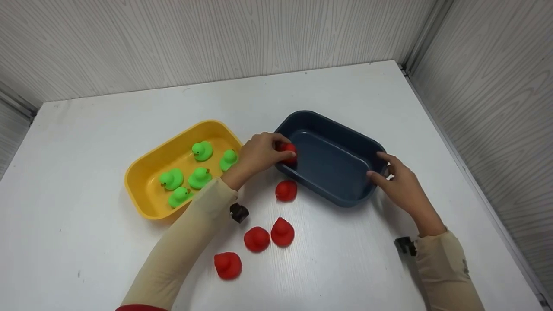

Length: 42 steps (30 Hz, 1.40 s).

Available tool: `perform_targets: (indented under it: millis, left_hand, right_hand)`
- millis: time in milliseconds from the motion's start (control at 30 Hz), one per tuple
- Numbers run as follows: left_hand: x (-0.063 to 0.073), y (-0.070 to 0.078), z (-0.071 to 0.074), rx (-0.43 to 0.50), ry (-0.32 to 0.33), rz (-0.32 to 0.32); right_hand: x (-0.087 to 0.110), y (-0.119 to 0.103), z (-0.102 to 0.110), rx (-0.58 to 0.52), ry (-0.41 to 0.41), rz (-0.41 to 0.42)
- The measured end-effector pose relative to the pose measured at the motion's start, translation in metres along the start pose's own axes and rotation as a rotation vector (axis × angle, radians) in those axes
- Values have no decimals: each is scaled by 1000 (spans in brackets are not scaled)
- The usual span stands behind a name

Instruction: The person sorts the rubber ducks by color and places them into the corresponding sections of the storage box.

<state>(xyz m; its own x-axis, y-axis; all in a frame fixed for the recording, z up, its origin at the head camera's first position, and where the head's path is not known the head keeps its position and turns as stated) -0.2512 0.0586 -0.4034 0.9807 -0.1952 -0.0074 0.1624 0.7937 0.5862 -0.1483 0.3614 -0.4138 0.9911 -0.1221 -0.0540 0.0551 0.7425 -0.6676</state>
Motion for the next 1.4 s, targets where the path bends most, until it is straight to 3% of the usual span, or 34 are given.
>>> perform_targets:
  millis: [167, 300, 667, 800, 900, 1067, 1200, 1400]
  left_hand:
    - [2, -2, 3, 35, 0, -34]
    - [8, -7, 10, 165, -25, -50]
    - [31, -10, 23, 519, -15, -119]
    - [41, -9, 23, 658, -65, -152]
    - [51, -10, 23, 719, -137, -183]
    - [73, -21, 27, 715, -248, -218]
    - [90, -36, 34, 641, -283, -239]
    - [108, -55, 41, 635, -364, -280]
  right_hand:
    - [-1, -1, -1, -6, -4, -3]
    - [-3, -3, -3, -8, -20, -5]
    - [-3, 2, -3, -1, -19, 0]
    - [-1, 6, -1, -8, -16, -5]
    - [0, 8, 0, 0, -12, -16]
    - [2, 8, -2, -5, -25, -22]
    - [1, 5, -3, -2, -27, -18]
    - [-1, 3, -1, 11, -27, -17]
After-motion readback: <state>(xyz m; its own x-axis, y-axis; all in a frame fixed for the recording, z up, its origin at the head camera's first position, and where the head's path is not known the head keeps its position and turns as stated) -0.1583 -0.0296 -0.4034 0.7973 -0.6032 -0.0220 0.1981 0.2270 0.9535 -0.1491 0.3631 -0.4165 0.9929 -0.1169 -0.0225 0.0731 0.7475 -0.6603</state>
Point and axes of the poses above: each hand's wrist, its own x-axis away from the middle knuckle, its own z-axis out of the back of the hand, y = z × x, the point moved 2 cm from there along -x, towards the middle knuckle, and after that the axes turned 12 degrees about y, right-handed, at the moved point
